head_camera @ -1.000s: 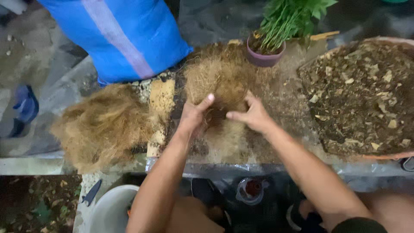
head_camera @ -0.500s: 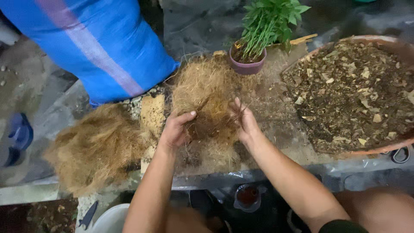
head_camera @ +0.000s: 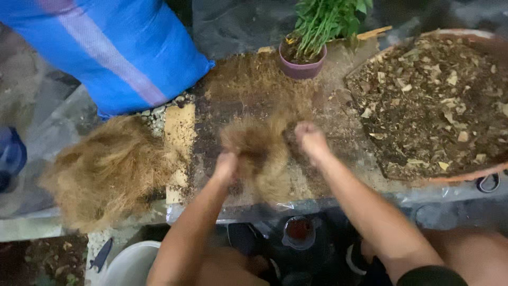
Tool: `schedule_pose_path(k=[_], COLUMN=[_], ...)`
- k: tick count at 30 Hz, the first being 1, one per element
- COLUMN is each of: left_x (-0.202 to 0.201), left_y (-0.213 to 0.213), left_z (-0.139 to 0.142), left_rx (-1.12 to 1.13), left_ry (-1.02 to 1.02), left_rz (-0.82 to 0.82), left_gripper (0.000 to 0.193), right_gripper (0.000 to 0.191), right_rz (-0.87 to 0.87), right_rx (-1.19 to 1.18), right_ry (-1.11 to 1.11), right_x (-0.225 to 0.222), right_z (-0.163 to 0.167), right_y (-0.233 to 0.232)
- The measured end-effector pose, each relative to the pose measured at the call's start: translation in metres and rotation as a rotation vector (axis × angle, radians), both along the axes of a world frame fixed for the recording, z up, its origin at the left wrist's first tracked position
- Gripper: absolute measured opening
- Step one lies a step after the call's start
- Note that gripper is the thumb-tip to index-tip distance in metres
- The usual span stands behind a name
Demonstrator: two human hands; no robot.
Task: The person uses shears to trim the roots of a plant and places it into a coconut husk. They then gather and arrange coconut coir on the work surface.
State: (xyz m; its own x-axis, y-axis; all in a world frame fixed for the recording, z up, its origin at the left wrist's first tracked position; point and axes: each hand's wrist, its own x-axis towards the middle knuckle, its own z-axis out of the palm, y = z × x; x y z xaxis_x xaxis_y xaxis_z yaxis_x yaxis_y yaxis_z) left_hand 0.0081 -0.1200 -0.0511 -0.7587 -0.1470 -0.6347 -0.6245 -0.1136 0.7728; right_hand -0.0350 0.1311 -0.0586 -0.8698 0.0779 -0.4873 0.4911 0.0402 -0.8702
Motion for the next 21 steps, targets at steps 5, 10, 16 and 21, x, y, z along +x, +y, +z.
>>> schedule_pose_path(k=[5,10,16,21], left_x=[0.009,0.005,0.012,0.014], left_y=[0.004,0.006,0.017,0.007], left_z=[-0.038,-0.047,-0.039,-0.048], left_rx=[-0.293,-0.055,0.052,-0.119], left_ry=[0.153,0.242,0.215,0.318], left_rz=[-0.042,-0.060,0.099,-0.048], left_gripper=[0.047,0.029,0.024,0.032], right_gripper=[0.038,0.049,0.050,0.048], right_rz=[-0.073,-0.091,0.098,0.174], right_rx=[0.239,-0.072,0.080,0.159], right_ry=[-0.138,-0.481,-0.277,-0.274], right_x=[0.045,0.042,0.020,0.007], right_z=[-0.037,-0.031,-0.037,-0.038], right_y=[-0.017,-0.032,-0.026,0.003])
